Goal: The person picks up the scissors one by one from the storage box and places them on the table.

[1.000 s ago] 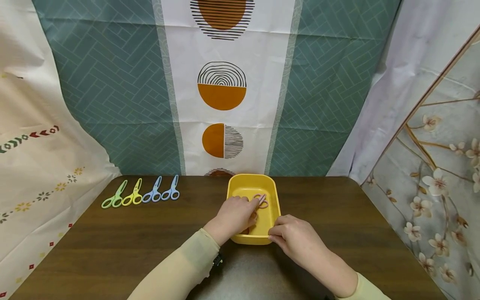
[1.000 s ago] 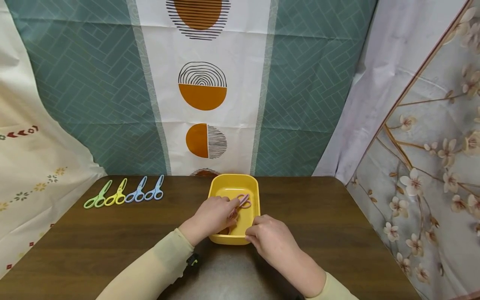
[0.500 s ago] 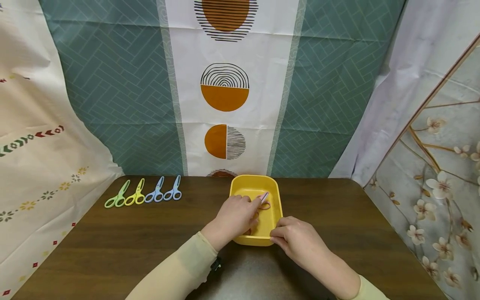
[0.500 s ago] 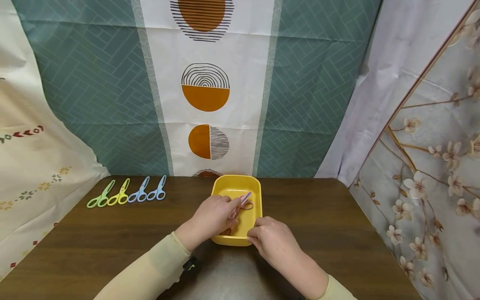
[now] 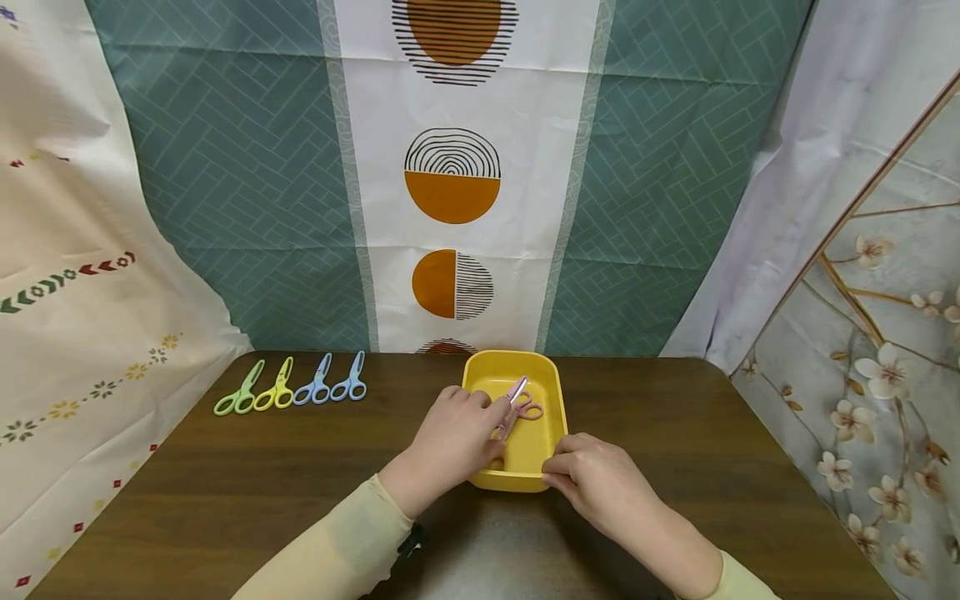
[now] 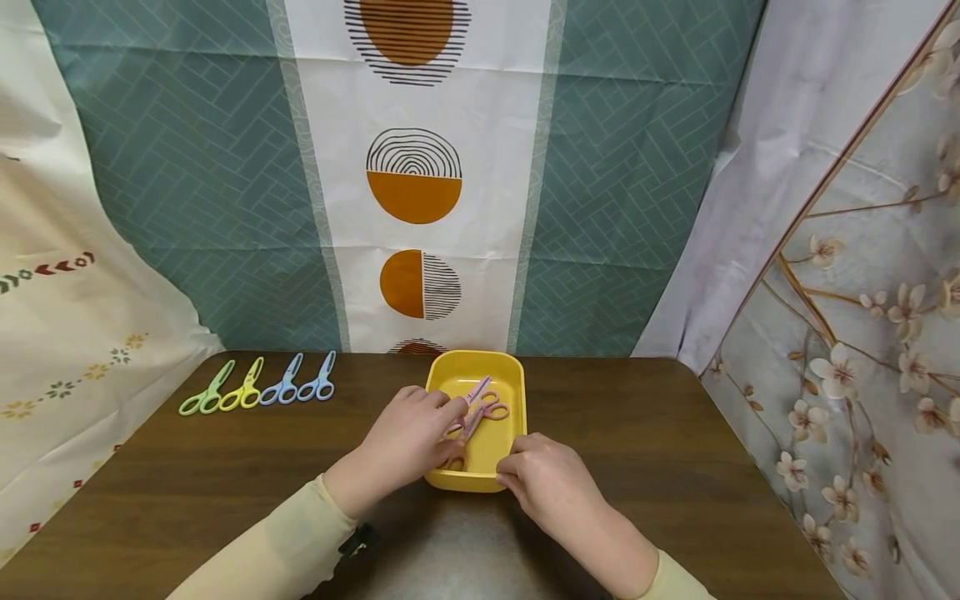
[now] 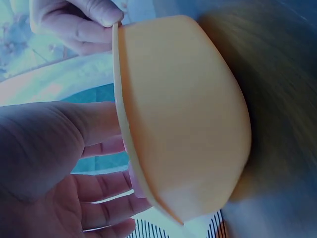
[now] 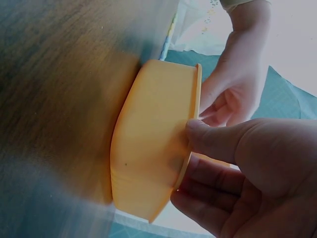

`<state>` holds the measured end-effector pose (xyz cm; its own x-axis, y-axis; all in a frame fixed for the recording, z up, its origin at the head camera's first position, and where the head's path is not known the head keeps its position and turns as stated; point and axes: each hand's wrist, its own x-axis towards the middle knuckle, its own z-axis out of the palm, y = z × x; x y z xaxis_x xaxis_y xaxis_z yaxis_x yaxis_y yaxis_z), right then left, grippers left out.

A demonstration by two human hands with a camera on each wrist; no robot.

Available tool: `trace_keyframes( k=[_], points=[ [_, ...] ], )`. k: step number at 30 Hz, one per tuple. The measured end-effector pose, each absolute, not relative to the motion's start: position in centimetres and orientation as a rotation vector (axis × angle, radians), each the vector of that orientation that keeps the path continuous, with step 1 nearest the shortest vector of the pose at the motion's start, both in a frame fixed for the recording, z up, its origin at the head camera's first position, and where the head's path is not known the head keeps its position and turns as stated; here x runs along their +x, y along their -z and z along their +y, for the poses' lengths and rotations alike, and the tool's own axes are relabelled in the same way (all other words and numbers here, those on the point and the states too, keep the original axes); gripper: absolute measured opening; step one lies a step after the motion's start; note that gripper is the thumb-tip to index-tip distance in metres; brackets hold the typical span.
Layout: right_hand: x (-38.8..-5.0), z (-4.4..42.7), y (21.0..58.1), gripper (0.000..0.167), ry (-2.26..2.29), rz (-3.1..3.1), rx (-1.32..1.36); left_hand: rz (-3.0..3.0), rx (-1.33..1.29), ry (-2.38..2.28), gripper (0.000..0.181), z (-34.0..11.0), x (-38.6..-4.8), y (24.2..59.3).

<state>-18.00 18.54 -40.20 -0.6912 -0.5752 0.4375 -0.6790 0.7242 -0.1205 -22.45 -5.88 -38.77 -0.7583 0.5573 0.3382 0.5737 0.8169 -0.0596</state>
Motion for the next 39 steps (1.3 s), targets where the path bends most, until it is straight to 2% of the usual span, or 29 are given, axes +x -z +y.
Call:
trace_keyframes(
  k=[10,25,39],
  points=[
    [-18.1,18.7,40.1,0.01,-0.39,-2.567,0.976,-2.572,-0.862,0.087,0.046,-7.9,-21.4,38.6],
    [-18.1,18.7,40.1,0.01,-0.398,-2.574,0.986,-2.615,-0.81,0.081,0.047,-10.0,-19.9,38.6],
    [-18.0,18.6,40.2,0.01,-0.401,-2.587,0.975,-2.524,-0.742,0.044,0.042,-12.3,-19.5,38.9]
  ],
)
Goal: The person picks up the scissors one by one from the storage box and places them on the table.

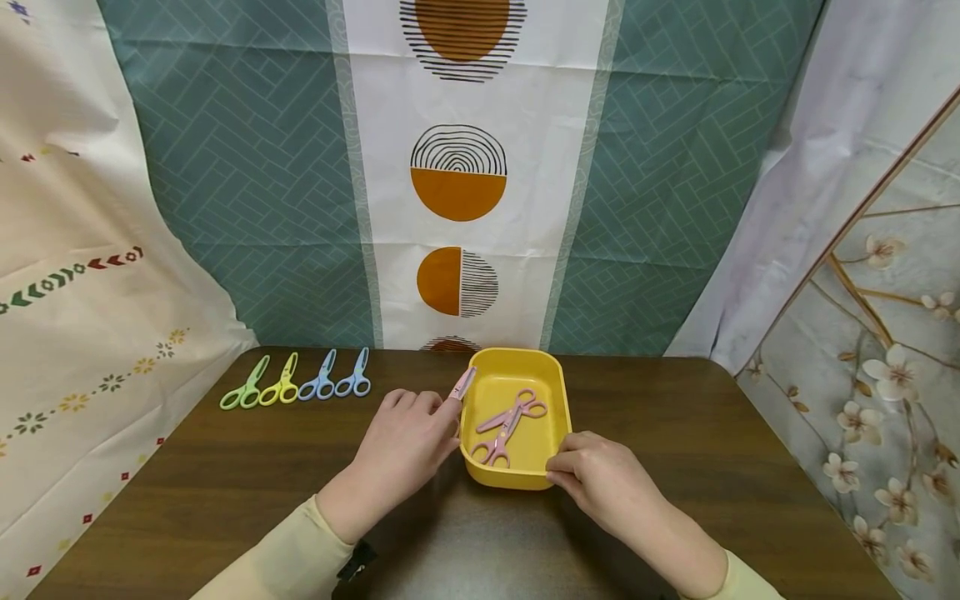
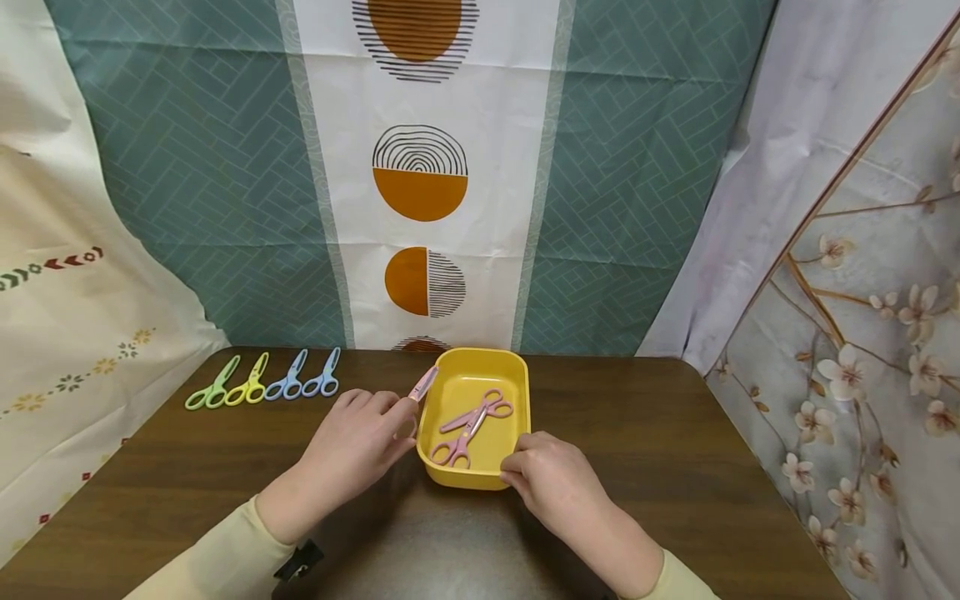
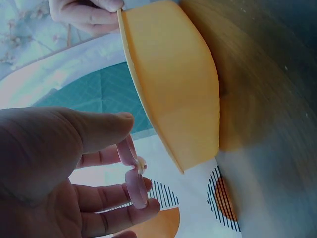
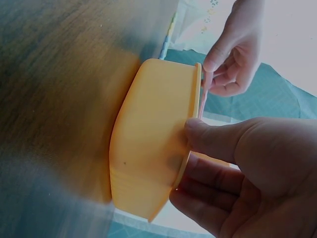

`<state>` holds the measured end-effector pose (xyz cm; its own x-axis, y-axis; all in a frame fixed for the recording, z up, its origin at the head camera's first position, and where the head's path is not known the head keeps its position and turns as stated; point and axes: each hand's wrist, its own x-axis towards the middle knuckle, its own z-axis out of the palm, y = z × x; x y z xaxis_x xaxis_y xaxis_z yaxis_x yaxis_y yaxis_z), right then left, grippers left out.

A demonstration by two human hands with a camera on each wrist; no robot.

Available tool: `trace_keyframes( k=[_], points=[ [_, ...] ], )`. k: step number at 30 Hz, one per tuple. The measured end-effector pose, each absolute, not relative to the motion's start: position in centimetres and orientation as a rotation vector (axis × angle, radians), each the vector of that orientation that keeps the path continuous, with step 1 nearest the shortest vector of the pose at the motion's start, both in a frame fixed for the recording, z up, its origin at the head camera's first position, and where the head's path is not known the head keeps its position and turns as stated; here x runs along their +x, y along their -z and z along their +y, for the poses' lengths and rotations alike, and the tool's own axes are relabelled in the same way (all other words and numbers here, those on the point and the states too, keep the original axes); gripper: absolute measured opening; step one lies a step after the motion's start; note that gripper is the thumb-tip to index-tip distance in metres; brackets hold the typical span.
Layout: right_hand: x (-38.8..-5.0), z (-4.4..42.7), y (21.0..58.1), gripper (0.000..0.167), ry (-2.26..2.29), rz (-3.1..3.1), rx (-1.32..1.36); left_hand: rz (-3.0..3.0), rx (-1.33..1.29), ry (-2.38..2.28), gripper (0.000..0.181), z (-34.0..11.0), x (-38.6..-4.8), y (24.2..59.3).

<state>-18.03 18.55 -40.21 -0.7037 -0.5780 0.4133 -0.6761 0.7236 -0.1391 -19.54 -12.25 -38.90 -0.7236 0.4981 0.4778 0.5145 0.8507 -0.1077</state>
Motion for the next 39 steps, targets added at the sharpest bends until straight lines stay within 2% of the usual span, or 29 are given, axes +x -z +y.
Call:
trace_keyframes(
  k=[18,39],
  points=[
    [-18.0,18.6,40.1,0.011,-0.405,-2.578,0.981,-2.441,-0.563,-0.001,0.039,-14.1,-20.0,39.8],
    [-18.2,18.8,40.0,0.012,-0.432,-2.617,1.008,-2.546,-0.56,-0.04,0.039,-15.1,-21.3,41.9]
  ],
)
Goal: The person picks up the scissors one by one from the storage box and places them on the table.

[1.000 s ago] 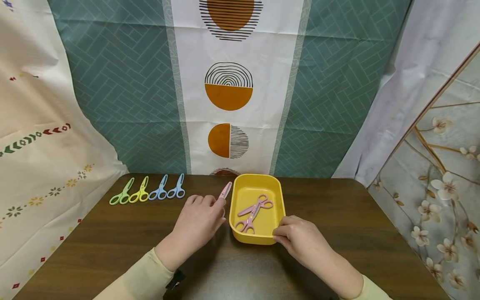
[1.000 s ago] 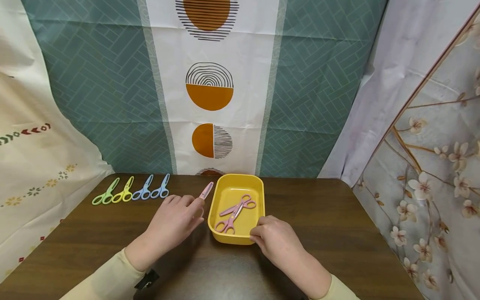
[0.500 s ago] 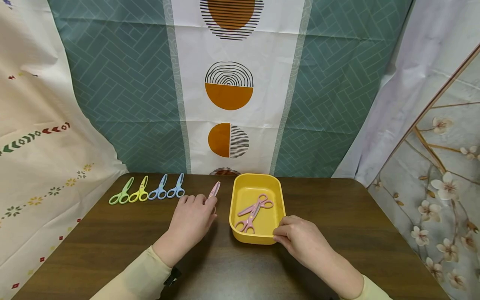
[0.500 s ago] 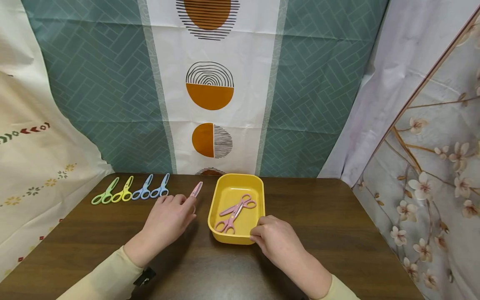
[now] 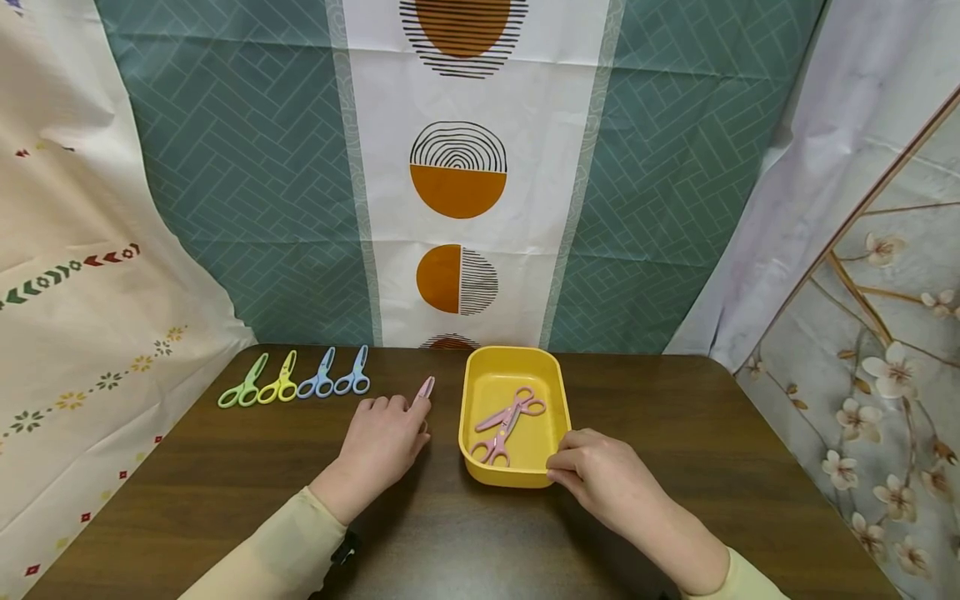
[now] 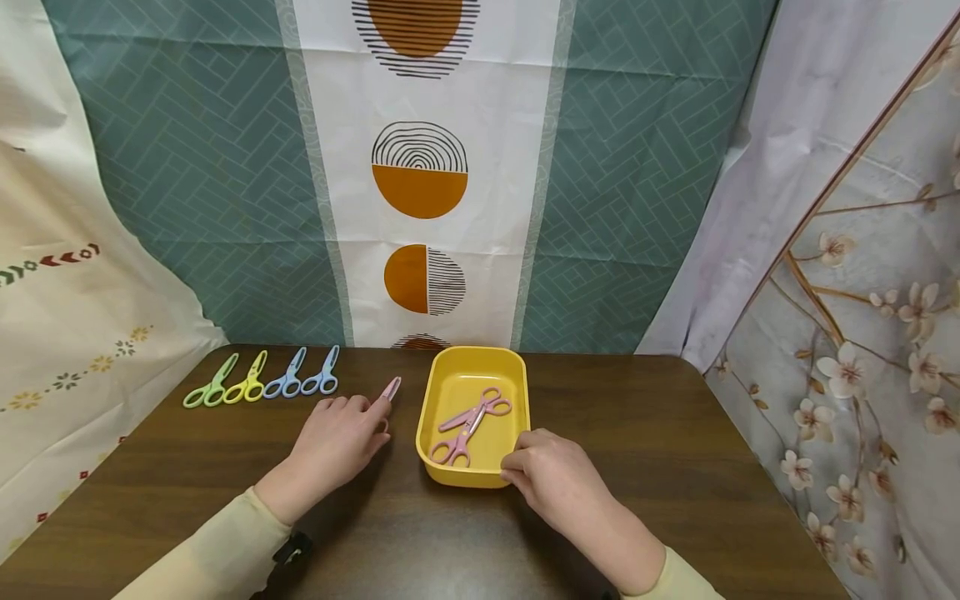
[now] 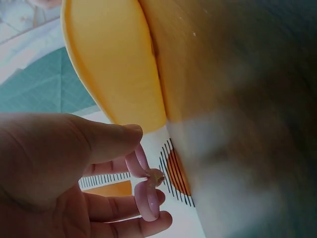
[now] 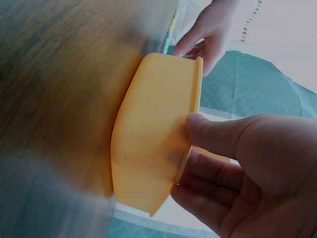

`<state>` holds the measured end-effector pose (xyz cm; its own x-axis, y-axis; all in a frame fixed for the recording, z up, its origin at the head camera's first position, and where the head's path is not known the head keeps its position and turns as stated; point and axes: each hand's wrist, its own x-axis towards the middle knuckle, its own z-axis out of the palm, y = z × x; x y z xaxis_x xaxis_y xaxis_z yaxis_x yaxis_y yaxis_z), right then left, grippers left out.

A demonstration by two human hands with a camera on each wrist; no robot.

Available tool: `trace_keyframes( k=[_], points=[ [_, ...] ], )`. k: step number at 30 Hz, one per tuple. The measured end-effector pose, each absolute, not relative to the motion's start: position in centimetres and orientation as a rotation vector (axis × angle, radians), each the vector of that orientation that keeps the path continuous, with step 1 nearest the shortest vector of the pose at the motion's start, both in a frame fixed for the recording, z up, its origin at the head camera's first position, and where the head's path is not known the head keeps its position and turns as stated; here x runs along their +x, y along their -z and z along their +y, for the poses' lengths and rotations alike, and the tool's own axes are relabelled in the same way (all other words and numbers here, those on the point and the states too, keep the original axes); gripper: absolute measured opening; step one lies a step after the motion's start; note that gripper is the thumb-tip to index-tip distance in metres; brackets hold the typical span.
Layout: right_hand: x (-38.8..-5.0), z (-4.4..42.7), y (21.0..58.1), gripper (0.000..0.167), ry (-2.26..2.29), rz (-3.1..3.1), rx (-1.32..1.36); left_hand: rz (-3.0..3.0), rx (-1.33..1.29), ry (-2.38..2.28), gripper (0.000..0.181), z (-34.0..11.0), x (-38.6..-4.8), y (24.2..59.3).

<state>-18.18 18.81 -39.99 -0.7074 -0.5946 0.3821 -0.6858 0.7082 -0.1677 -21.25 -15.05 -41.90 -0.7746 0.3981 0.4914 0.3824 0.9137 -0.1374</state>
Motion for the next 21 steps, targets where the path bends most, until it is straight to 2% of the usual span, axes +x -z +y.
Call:
trace_keyframes(
  k=[21],
  points=[
    [-18.23,18.88,40.01,0.013,-0.434,-2.607,1.01,-2.771,-0.516,-0.095,0.034,-15.57,-22.0,42.29]
  ],
)
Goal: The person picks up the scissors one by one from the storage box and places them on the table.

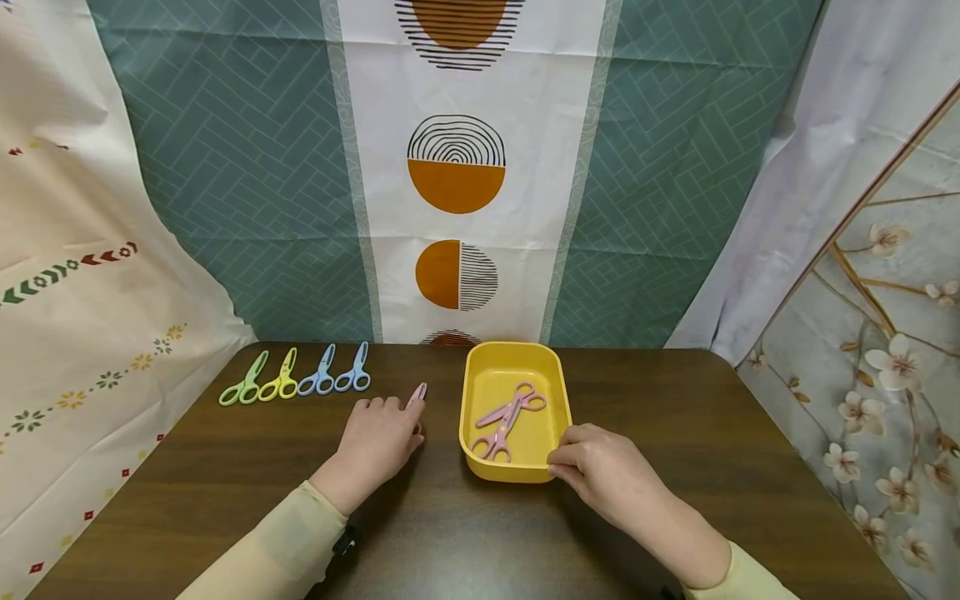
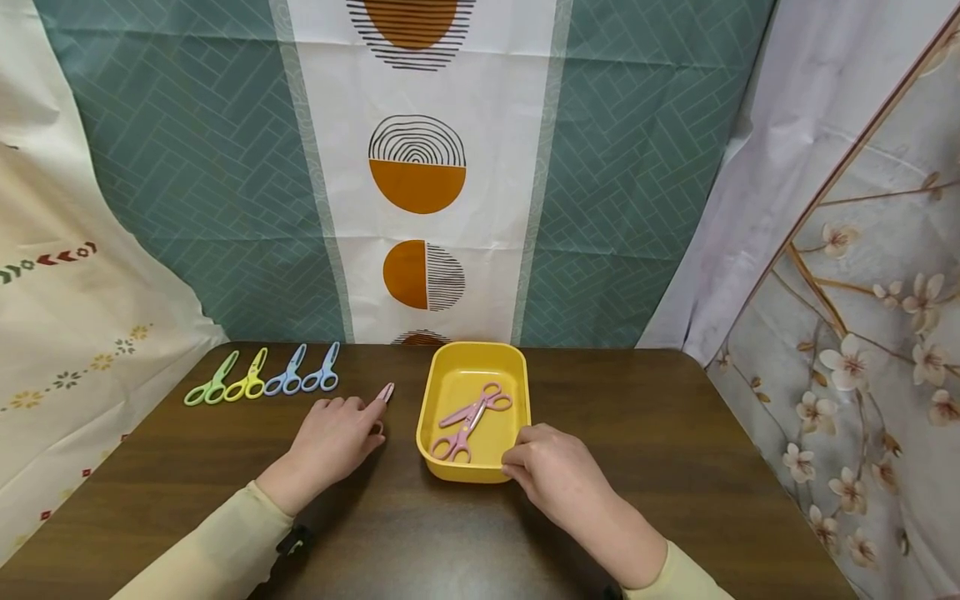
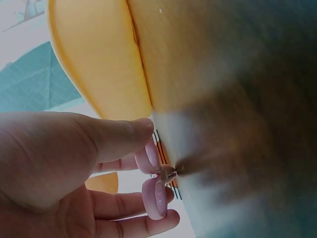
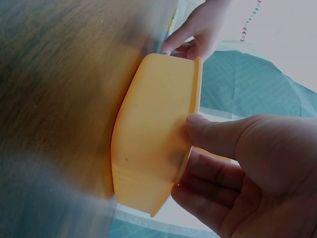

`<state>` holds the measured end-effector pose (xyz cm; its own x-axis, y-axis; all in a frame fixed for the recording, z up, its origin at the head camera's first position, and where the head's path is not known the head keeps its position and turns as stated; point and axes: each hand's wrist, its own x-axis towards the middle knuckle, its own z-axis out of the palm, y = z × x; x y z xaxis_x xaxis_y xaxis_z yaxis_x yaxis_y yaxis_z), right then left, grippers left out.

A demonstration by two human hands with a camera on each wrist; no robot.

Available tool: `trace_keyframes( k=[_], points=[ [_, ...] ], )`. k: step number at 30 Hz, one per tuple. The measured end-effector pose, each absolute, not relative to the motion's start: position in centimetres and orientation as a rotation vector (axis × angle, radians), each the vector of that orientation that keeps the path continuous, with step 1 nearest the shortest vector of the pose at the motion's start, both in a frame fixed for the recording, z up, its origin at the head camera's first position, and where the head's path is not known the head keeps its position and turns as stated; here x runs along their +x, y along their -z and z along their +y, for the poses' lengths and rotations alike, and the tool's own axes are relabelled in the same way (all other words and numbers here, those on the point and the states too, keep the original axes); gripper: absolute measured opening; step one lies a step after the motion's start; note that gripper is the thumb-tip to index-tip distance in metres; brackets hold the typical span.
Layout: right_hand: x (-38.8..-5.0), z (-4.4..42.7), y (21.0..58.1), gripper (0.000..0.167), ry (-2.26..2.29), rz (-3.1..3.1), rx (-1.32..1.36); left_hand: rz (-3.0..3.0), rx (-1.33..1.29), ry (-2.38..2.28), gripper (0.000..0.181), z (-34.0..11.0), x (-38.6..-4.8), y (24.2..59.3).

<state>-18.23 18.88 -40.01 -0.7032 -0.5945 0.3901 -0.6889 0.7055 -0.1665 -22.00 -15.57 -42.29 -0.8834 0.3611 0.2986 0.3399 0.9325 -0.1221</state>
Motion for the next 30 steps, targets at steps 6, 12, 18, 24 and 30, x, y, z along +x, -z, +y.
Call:
trace_keyframes(
  k=[6,12,18,24,30],
  points=[
    [-18.22,18.79,39.9,0.013,-0.423,-2.604,1.007,-2.778,-0.528,-0.091,0.057,-15.77,-22.06,42.44],
    [-18.2,18.76,40.0,0.013,-0.419,-2.587,1.013,-2.821,-0.523,-0.083,0.067,-15.84,-22.07,42.6],
    [-18.16,18.75,39.97,0.013,-0.412,-2.6,1.003,-2.825,-0.519,-0.081,0.05,-15.92,-22.16,42.9],
    [-18.18,18.73,39.95,0.013,-0.419,-2.6,0.991,-2.845,-0.511,-0.059,0.039,-15.74,-21.87,42.44],
    [-18.15,18.68,40.0,0.013,-0.423,-2.601,0.98,-2.862,-0.504,-0.044,0.037,-15.71,-21.74,42.28]
  ],
)
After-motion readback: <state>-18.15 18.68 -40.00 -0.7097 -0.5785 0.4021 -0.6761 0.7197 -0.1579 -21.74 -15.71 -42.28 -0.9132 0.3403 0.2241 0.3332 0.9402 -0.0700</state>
